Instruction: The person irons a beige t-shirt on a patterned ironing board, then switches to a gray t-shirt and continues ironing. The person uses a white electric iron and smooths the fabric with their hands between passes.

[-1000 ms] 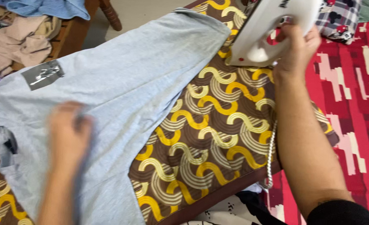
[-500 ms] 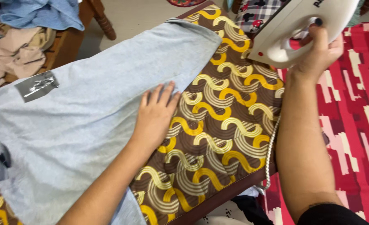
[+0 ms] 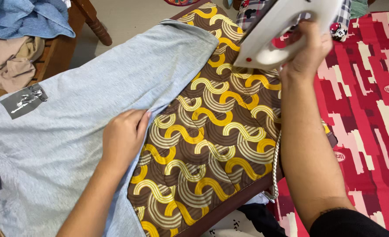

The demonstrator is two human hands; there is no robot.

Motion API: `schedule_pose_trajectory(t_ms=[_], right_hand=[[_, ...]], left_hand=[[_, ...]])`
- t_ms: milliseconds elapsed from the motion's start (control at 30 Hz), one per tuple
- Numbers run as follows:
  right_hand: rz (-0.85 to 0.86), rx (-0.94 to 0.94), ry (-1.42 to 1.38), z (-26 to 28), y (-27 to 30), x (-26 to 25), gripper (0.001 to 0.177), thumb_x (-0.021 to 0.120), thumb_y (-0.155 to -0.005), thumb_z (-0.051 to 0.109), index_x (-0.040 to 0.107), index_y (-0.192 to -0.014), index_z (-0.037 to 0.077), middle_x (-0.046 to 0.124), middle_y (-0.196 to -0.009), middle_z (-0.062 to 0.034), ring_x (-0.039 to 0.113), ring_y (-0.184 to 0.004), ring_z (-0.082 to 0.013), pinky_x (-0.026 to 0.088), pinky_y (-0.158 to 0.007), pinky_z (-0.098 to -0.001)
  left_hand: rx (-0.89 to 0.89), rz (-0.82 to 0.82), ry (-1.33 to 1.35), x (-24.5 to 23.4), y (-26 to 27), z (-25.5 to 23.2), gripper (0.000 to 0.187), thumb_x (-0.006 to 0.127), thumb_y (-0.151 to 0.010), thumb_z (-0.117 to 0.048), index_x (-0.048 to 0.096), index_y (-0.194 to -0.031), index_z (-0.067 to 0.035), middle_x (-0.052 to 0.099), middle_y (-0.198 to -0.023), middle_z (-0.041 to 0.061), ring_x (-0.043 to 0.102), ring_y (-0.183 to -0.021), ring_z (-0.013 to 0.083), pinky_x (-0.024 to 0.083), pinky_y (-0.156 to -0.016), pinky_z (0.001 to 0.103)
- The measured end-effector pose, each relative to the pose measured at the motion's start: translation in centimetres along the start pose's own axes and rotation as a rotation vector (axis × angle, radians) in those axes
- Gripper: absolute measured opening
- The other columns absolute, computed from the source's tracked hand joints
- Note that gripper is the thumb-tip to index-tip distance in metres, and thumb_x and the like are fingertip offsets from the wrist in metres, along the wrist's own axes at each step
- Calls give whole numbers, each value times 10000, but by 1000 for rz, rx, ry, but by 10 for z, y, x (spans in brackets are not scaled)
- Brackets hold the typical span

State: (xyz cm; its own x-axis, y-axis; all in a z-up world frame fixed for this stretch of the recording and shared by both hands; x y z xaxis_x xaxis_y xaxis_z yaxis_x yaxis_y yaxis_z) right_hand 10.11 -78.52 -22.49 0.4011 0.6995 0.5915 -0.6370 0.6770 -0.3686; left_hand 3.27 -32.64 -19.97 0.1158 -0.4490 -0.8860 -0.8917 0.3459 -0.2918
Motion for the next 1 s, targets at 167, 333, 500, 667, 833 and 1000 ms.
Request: schedule_pose_trajectory(t_ms=[167,333,500,667,833,1000], right_hand=[[11,49,120,-15,7,8,122,741,-830,52,681,-934,28,673,-786,-51,606,-649,-129,491,-630,-279],[85,45,134,-13,15,19,130,729,-869,41,702,-989,-2,680,-832,-38,595,-716,-111,472,-684,-265],[76,62,80,-8,15,21,122,709,-862,38,701,-975,-6,688,-833,-38,602,-715,-114,482,-687,-267],[75,39,73,-5,12,19,101,713,-871,35,693,-953,-19,682,-822,-57,604,-702,-133,478,-685,-282],[6,53,71,-2,9,13,111,717,-845,55,692,-929,-13,720,-819,-92,618,-674,-144,499,-664,-283],[31,44,56,-1,11,16,134,717,-849,63,693,-950,-22,725,-841,-105,618,-680,-147,499,-663,-288]], left_hand=[[195,-110,-32,15,-39,-8,207,690,-890,-56,741,-1092,-51,638,-1062,112,617,-1020,340,510,-852,454],[276,-58,-79,28,-88,-12,112,742,-804,-20,748,-840,-126,626,-1023,76,609,-1036,310,523,-891,433],[262,25,76,17,-95,-6,271,850,-707,-113,770,-966,-111,615,-948,98,597,-974,338,505,-845,454],[270,8,-34,10,-76,-4,180,823,-805,-114,736,-963,-106,620,-1009,81,632,-1047,296,520,-894,417],[368,53,-164,14,-58,-15,166,763,-793,-108,781,-953,-146,647,-970,46,637,-990,267,521,-866,411],[357,21,-195,16,-56,-29,316,821,-737,-342,760,-872,-62,653,-905,86,623,-938,295,507,-787,437]])
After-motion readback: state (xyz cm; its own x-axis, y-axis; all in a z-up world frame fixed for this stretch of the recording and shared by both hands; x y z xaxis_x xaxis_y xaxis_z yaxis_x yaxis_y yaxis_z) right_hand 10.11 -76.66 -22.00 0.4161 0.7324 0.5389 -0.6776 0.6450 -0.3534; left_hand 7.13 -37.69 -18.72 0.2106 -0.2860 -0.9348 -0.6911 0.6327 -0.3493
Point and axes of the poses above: each hand's wrist, its own y-axis away from the middle knuckle, its own x-axis out of the palm, z = x × y, the point moved 5 cm from there along -y, towards the middle knuckle
